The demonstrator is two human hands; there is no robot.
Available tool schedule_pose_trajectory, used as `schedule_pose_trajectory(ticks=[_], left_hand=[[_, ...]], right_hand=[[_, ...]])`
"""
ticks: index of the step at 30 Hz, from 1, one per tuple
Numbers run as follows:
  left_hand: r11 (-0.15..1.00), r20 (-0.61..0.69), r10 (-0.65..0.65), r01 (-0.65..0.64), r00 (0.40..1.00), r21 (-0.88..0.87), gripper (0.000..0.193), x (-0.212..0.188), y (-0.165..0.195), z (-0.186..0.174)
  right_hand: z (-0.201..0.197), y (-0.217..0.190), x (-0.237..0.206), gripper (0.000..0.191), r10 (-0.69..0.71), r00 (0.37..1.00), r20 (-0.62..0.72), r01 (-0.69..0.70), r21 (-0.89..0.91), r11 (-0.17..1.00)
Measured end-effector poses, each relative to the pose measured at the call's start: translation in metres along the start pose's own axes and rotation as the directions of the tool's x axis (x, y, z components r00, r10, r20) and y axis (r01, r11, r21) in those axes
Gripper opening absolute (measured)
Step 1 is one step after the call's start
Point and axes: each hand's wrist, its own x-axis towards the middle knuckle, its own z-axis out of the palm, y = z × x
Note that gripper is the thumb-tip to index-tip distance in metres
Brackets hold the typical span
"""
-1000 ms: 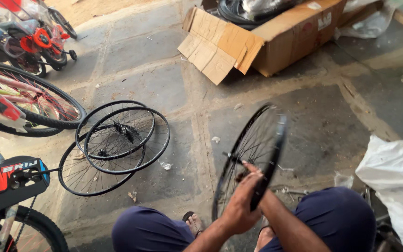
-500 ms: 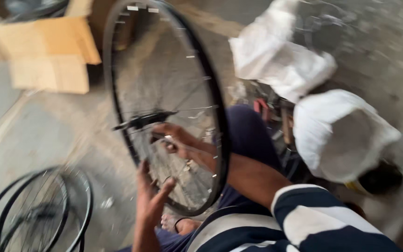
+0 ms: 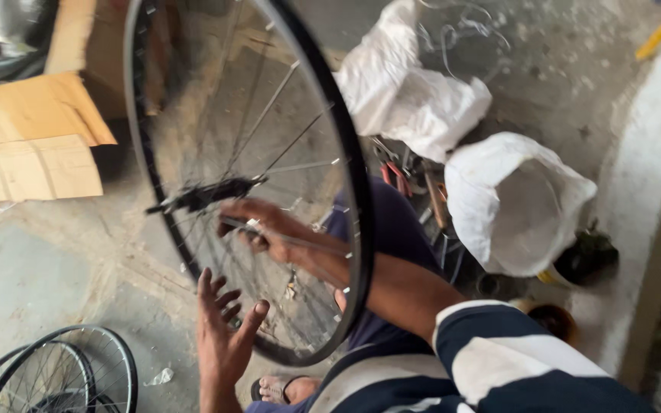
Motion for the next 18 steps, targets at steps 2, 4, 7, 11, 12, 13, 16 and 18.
schedule_pose_trajectory(ticks=[2, 4, 7, 11, 12, 13, 16, 18], left_hand=[[0.97, -0.075, 0.152, -0.164, 0.985, -0.177, 0.103, 0.002, -0.011, 0.003], [0.935, -0.157, 0.169, -0.208, 0.973, -0.286, 0.091, 0.003, -0.03, 0.007], [0.926, -0.217, 0.013, -0.094, 0.976, -0.366, 0.072, 0.003, -0.067, 0.008], [0.92, -0.214, -0.137, 0.044, 0.967, -0.39, 0.055, -0.009, -0.11, 0.016], [0.922, -0.221, -0.17, 0.076, 0.96, -0.38, 0.052, -0.012, -0.117, 0.017], [0.91, -0.228, -0.215, 0.109, 0.95, -0.4, 0.051, -0.016, -0.124, 0.019], [0.892, -0.237, -0.31, 0.195, 0.921, -0.407, 0.051, -0.018, -0.136, 0.025], [0.912, -0.239, -0.341, 0.259, 0.909, -0.317, 0.052, -0.011, -0.142, 0.029]], right_hand=[[-0.007, -0.024, 0.006, 0.039, 0.047, 0.995, -0.088, -0.033, 0.154, 0.987], [-0.018, -0.062, 0.012, 0.039, -0.03, 0.97, -0.241, 0.037, 0.023, 0.999], [-0.046, -0.14, 0.018, 0.04, -0.174, 0.962, -0.21, 0.166, -0.051, 0.985], [-0.089, -0.243, 0.018, 0.04, -0.401, 0.869, -0.29, 0.308, -0.318, 0.897], [-0.097, -0.263, 0.018, 0.039, -0.46, 0.83, -0.314, 0.315, -0.417, 0.853], [-0.106, -0.281, 0.013, 0.039, -0.517, 0.781, -0.351, 0.292, -0.527, 0.798], [-0.13, -0.316, -0.008, 0.039, -0.665, 0.634, -0.395, 0.072, -0.826, 0.559], [-0.149, -0.325, -0.026, 0.039, -0.717, 0.584, -0.381, -0.124, -0.914, 0.386]])
